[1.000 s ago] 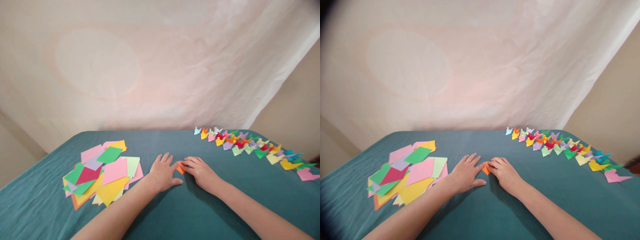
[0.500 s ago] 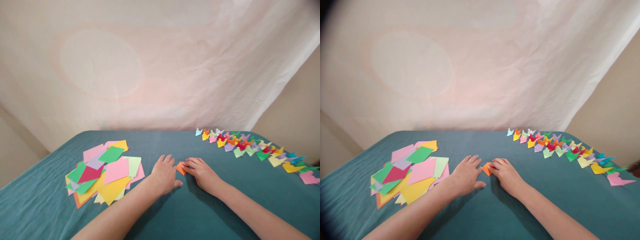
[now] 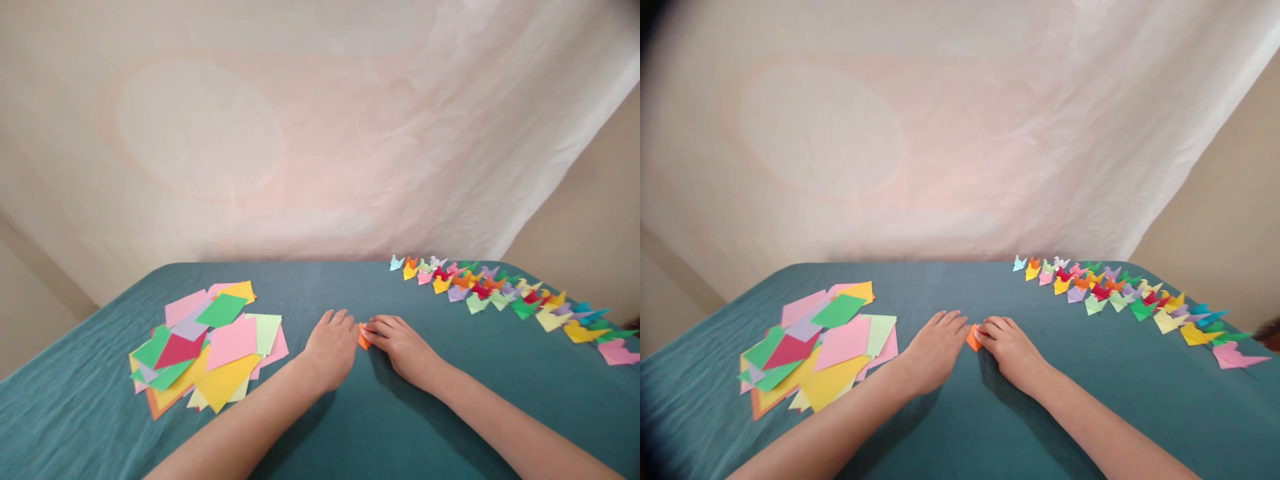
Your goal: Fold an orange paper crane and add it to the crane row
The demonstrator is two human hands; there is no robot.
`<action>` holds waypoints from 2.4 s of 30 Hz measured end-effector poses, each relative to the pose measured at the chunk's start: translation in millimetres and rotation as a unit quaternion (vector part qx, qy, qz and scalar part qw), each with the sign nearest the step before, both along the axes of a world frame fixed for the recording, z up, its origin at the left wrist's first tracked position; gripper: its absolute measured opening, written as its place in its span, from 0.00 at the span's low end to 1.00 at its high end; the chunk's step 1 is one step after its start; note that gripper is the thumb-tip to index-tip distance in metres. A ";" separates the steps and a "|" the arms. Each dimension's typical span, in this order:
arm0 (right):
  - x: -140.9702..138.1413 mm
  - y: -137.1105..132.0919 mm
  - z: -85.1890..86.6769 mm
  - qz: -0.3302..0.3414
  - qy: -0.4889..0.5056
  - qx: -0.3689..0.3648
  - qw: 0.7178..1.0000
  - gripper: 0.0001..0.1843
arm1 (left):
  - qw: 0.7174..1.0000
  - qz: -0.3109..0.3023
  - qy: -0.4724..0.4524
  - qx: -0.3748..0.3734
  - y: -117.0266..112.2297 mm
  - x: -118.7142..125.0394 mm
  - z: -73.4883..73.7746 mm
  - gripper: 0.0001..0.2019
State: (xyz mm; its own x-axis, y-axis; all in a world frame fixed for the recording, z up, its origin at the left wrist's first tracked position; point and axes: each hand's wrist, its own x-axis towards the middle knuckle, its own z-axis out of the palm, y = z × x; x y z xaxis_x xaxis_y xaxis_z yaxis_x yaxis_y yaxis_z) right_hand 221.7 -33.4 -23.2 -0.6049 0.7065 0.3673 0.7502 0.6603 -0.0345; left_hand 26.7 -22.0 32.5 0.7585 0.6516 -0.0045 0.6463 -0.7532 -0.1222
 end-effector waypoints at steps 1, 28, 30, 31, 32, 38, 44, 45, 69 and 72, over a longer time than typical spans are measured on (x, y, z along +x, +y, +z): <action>-0.3 -0.1 0.7 0.001 -0.001 0.003 1.000 0.21 | 1.000 -0.015 -0.009 0.001 0.6 -0.2 -2.0 0.20; 2.5 -3.8 14.8 0.004 -0.021 -0.079 0.997 0.25 | 0.995 -0.087 -0.008 -0.037 3.4 0.6 -0.5 0.13; 3.1 -4.0 16.4 0.003 -0.019 -0.087 0.996 0.26 | 0.994 -0.098 -0.002 -0.038 4.5 -0.5 0.7 0.12; 3.3 -4.1 17.3 0.004 -0.019 -0.092 0.996 0.26 | 0.994 -0.100 0.001 -0.039 4.5 -0.7 1.4 0.12; 3.5 -4.2 18.2 0.005 -0.018 -0.095 0.995 0.27 | 0.994 -0.100 0.006 -0.041 4.3 -0.8 2.4 0.12; 7.8 -2.8 24.2 0.022 -0.021 -0.116 0.993 0.31 | 0.993 -0.100 0.023 -0.061 2.4 -0.7 8.8 0.13; 19.1 3.0 23.3 0.044 -0.013 -0.128 0.991 0.34 | 0.993 -0.091 0.030 -0.073 0.1 0.5 11.5 0.13; 20.6 3.9 23.0 0.047 -0.011 -0.132 0.990 0.35 | 0.993 -0.085 0.032 -0.073 -1.1 1.1 11.5 0.13; 30.7 15.8 -12.7 0.058 0.143 -0.082 0.985 0.24 | 0.994 -0.017 0.080 -0.071 -18.8 7.5 11.1 0.20; 28.9 14.7 -11.1 0.057 0.142 -0.079 0.985 0.23 | 0.993 -0.019 0.081 -0.079 -18.4 6.1 13.3 0.20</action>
